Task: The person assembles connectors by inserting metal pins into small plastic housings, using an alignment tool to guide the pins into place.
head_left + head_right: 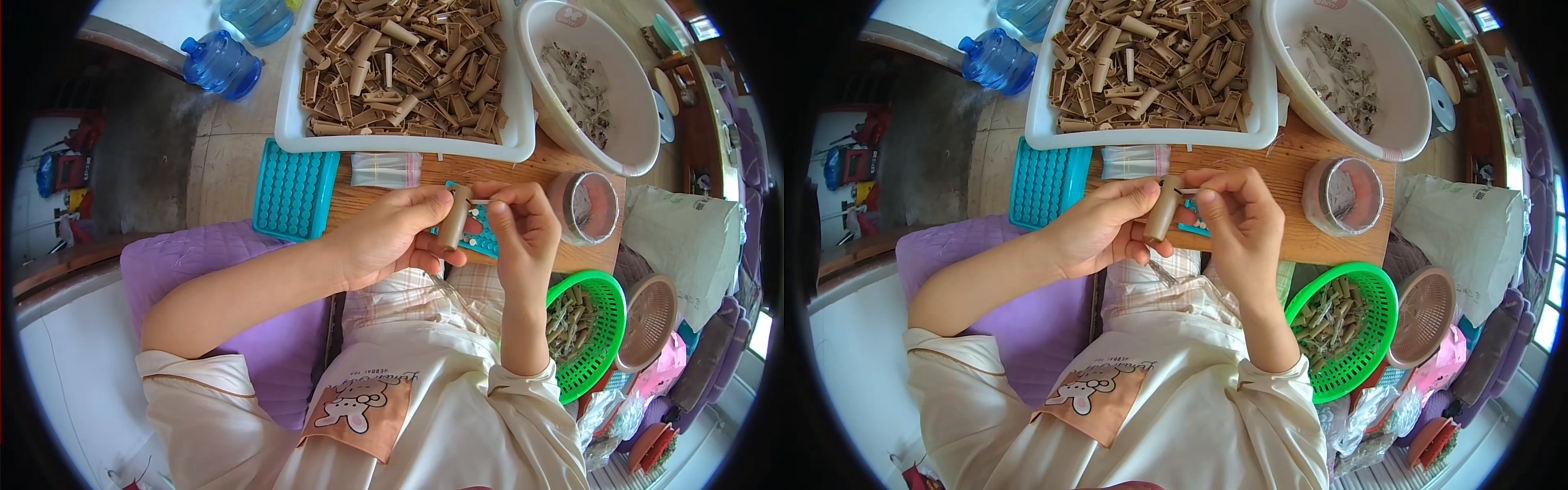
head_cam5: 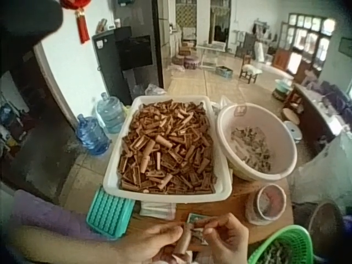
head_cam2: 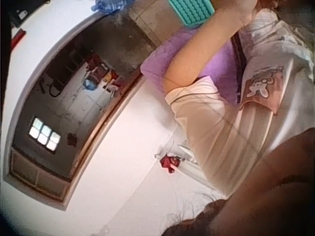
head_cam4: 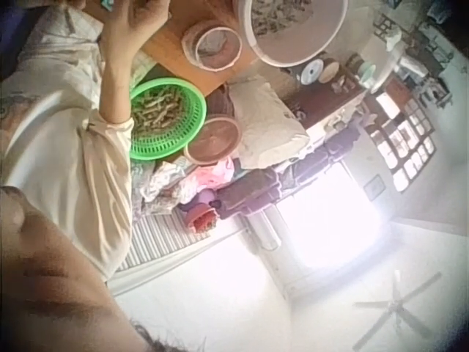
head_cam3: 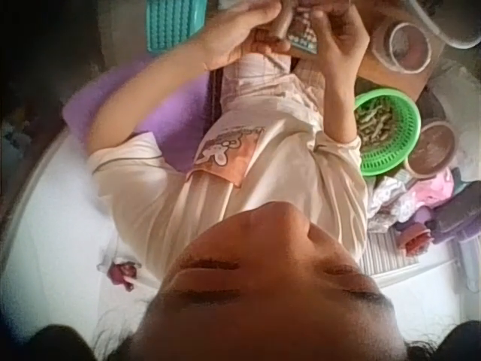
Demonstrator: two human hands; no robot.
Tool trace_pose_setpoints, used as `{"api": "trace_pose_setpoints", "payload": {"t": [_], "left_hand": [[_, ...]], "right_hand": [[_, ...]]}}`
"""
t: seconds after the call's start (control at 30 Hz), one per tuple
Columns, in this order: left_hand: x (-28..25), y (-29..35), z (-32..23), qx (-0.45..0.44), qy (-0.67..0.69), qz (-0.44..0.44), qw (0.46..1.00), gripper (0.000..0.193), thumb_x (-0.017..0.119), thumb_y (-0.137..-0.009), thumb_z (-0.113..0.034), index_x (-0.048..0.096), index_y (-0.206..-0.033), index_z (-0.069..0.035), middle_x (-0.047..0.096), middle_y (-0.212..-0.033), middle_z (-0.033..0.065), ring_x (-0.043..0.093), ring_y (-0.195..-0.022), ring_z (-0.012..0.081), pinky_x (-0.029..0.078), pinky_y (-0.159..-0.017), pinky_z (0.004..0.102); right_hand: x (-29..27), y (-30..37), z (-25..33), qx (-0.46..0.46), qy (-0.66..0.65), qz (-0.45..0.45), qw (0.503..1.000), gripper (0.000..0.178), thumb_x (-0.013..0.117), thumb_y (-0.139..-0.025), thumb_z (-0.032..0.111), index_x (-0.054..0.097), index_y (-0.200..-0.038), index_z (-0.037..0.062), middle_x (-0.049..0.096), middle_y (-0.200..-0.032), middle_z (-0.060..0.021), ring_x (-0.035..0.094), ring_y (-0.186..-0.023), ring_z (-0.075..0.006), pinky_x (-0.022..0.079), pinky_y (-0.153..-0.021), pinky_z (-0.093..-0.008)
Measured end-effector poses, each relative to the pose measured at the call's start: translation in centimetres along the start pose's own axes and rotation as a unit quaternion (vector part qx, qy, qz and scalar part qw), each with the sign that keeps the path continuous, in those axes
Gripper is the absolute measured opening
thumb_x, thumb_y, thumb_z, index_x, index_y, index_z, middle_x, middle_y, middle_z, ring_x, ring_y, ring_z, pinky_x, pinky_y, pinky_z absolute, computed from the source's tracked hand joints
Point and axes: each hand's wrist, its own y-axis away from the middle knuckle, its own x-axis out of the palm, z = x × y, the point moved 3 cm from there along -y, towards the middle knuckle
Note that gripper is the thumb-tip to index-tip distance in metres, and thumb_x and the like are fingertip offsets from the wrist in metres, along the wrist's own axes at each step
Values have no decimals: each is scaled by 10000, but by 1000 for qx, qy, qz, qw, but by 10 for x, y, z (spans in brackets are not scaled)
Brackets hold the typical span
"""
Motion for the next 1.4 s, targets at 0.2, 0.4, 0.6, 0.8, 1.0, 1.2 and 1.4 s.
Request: {"api": "trace_pose_setpoints", "payload": {"t": [0.2, 0.4, 0.6, 0.8, 1.0, 1.2, 1.4], "left_hand": [[-1, 0, 1, -13, 1, 2, 1000, 356, 338, -907, -317, 397, -1147, -60, 546, -1025, 63, 593, -769, 139, 488, -568, 210], [6, 2, -1, -11, -16, 36, 999, 363, 321, -912, -311, 382, -1152, -45, 539, -1037, 71, 582, -774, 145, 479, -578, 218], [7, 2, 0, -5, -45, 32, 998, 357, 325, -911, -302, 381, -1156, -48, 537, -1040, 69, 582, -772, 138, 473, -561, 211], [6, 1, 3, -5, -34, 29, 999, 353, 339, -908, -308, 389, -1155, -60, 542, -1041, 73, 584, -754, 123, 472, -551, 203], [5, 1, 4, -1, -51, 7, 999, 301, 331, -913, -280, 420, -1101, -63, 562, -970, 62, 583, -714, 110, 459, -512, 184], [-7, -4, 7, 2, -143, -45, 989, 383, 333, -915, -270, 342, -1238, -62, 544, -987, 68, 567, -691, 110, 434, -490, 172], [-15, -12, 22, -15, -173, -69, 982, 294, 311, -918, -258, 446, -1064, -40, 548, -870, 36, 573, -691, 102, 424, -481, 172]], "right_hand": [[-2, 2, 0, -4, -20, -8, 1000, 62, 516, -820, 20, 481, -835, -28, 566, -950, -132, 545, -827, -116, 457, -723, -242], [-5, 6, 5, -56, -16, -16, 998, 56, 519, -814, 8, 486, -837, -29, 568, -949, -127, 550, -822, -128, 441, -755, -249], [-2, 10, 8, -75, 14, -8, 997, 45, 513, -810, -10, 486, -831, -40, 566, -937, -135, 544, -856, -140, 463, -760, -261], [1, 12, 10, -72, 65, -16, 995, 46, 504, -802, -28, 479, -807, -66, 568, -919, -149, 558, -834, -154, 531, -690, -284], [0, 11, 4, -69, 129, -39, 988, 29, 533, -755, -63, 511, -769, -51, 589, -893, -148, 585, -793, -165, 520, -661, -268], [4, 1, -9, -46, 171, 21, 984, 62, 570, -711, -62, 524, -743, -36, 615, -872, -128, 604, -705, -147, 491, -624, -252], [-4, 6, -35, -2, 174, 53, 983, 53, 558, -739, -45, 508, -756, -39, 617, -873, -112, 602, -663, -132, 483, -606, -226]]}}
